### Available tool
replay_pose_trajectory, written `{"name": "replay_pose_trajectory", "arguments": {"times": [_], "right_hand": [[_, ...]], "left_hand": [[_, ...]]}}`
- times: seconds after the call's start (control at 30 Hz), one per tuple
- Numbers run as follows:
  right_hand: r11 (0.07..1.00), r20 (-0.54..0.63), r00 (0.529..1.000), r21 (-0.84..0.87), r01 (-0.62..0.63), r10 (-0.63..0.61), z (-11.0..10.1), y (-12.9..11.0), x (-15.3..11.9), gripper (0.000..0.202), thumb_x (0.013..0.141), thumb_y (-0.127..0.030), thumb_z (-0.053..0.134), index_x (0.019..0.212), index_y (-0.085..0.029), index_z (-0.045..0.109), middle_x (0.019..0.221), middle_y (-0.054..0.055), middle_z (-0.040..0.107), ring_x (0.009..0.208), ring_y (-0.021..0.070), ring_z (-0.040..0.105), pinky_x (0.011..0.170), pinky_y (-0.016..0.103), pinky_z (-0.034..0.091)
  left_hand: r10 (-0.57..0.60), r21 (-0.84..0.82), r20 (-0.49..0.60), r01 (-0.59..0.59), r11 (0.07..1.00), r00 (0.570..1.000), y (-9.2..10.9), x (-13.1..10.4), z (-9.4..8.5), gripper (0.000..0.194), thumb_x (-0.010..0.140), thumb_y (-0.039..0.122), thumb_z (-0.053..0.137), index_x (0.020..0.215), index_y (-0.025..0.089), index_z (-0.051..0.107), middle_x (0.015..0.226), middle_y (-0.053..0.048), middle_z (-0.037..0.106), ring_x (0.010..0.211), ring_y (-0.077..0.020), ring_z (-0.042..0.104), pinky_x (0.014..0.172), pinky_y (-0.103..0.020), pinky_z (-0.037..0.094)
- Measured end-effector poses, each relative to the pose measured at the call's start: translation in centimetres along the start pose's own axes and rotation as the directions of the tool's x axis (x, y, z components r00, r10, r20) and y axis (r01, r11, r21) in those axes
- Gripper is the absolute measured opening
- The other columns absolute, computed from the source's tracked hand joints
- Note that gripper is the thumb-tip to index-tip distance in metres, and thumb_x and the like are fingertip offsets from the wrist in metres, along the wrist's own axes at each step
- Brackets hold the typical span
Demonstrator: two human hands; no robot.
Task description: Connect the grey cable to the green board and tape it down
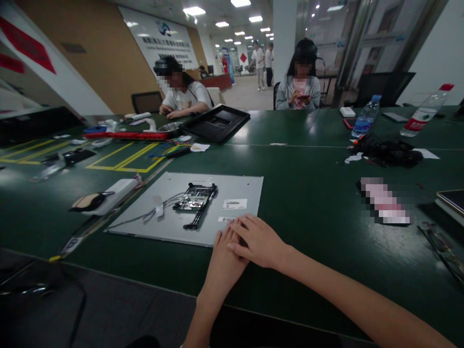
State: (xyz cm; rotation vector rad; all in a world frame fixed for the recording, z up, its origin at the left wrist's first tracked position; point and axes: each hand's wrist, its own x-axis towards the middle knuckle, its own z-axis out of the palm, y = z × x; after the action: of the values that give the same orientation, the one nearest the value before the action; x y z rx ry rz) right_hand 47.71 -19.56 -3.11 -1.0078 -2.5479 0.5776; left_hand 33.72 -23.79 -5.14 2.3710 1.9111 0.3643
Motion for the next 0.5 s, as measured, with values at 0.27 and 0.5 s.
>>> {"name": "replay_pose_trajectory", "arguments": {"times": [0.27, 0.5], "right_hand": [[0.999, -0.028, 1.0, -0.047, -0.008, 0.007, 1.6, -0.1, 0.4, 0.059, 0.096, -0.05, 0.034, 0.145, -0.017, 0.037, 0.151, 0.014, 0.036, 0.14, 0.0287, 0.027, 0.114, 0.048, 0.025], [0.997, -0.045, 0.999, -0.072, -0.012, 0.008, 2.3, 0.2, 0.3, 0.052, 0.095, -0.043, 0.041, 0.139, -0.017, 0.044, 0.151, 0.015, 0.035, 0.14, 0.0309, 0.028, 0.112, 0.053, 0.028]], "left_hand": [[0.204, -0.223, 0.088, -0.18, 0.958, 0.975, -4.2, -0.3, -2.9, 0.053, 0.085, 0.02, 0.046, 0.138, 0.017, 0.044, 0.142, -0.01, 0.048, 0.133, -0.0214, 0.042, 0.111, -0.043, 0.034], [-0.02, -0.104, -0.294, -0.011, 0.995, 0.956, -10.8, 2.6, -5.8, 0.041, 0.09, 0.029, 0.042, 0.127, 0.013, 0.052, 0.135, -0.013, 0.053, 0.129, -0.024, 0.046, 0.11, -0.042, 0.035]]}}
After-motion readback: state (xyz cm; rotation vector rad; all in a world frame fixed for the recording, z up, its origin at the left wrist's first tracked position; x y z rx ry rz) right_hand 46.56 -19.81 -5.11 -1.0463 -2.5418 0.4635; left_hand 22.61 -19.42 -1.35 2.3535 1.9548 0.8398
